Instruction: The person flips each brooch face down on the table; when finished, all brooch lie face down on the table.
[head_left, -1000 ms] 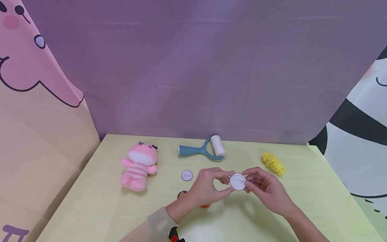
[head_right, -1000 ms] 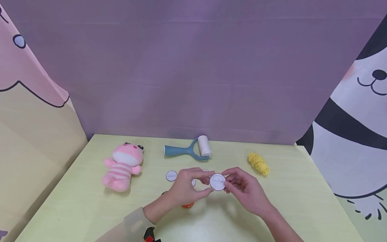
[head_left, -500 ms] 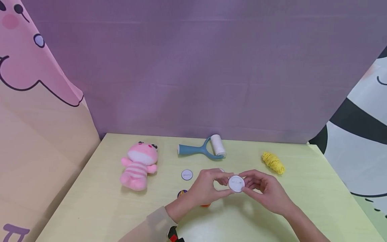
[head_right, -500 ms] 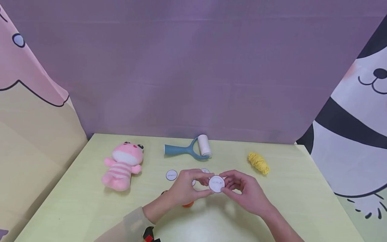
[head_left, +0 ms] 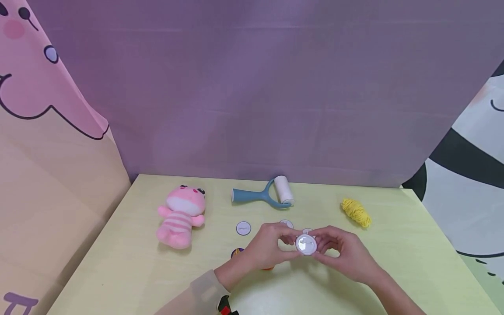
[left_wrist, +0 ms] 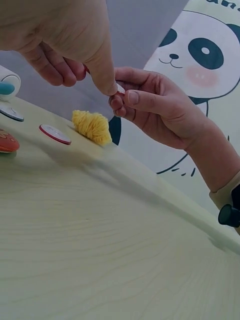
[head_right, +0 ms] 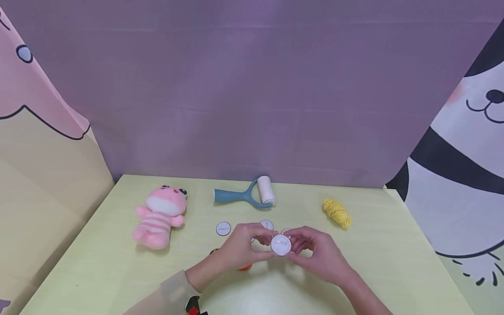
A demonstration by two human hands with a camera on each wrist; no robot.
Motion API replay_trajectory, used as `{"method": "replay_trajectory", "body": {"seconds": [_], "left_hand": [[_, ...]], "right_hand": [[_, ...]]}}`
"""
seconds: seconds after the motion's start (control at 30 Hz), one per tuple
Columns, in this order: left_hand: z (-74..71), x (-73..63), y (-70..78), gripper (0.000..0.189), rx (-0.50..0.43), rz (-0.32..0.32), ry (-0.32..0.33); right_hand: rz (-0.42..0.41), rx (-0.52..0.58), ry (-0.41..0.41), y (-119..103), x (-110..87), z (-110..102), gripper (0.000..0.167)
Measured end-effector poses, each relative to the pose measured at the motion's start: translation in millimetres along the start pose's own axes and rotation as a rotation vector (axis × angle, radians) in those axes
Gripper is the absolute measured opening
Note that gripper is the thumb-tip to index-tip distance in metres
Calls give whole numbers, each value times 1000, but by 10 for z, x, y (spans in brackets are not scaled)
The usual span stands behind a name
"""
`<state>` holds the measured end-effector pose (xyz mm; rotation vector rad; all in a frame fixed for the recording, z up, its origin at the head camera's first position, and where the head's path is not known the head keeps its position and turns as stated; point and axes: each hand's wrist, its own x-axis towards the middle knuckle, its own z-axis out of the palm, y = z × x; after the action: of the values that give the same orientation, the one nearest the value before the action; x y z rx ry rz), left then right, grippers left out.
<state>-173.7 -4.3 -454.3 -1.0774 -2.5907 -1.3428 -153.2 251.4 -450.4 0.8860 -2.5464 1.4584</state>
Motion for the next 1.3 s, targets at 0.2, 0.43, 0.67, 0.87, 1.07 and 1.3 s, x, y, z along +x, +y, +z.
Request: {"method": "replay_trajectory", "body": {"seconds": [0.2,0.43,0.67,0.87,1.07,1.3], "left_hand": [[21,0,-10,38,73,-5,-19],[50,4,11,39,146,-24,-56],[89,8,3,37,190,-47,-84],[119,11,-29,36,225,-19,-103],[151,-6,-65,34,221,-16,-124],[170,-1,-73,33,229,-30,-155]], "right_hand": [[-2,-27,-7,39,-16,15,42],[34,-71,1,61,-29,37,40],[45,-93,7,64,-47,60,39],[56,-84,-7,106,-74,81,38],[43,-97,-15,152,-102,107,39],[52,-116,-35,151,-112,130,39]]}}
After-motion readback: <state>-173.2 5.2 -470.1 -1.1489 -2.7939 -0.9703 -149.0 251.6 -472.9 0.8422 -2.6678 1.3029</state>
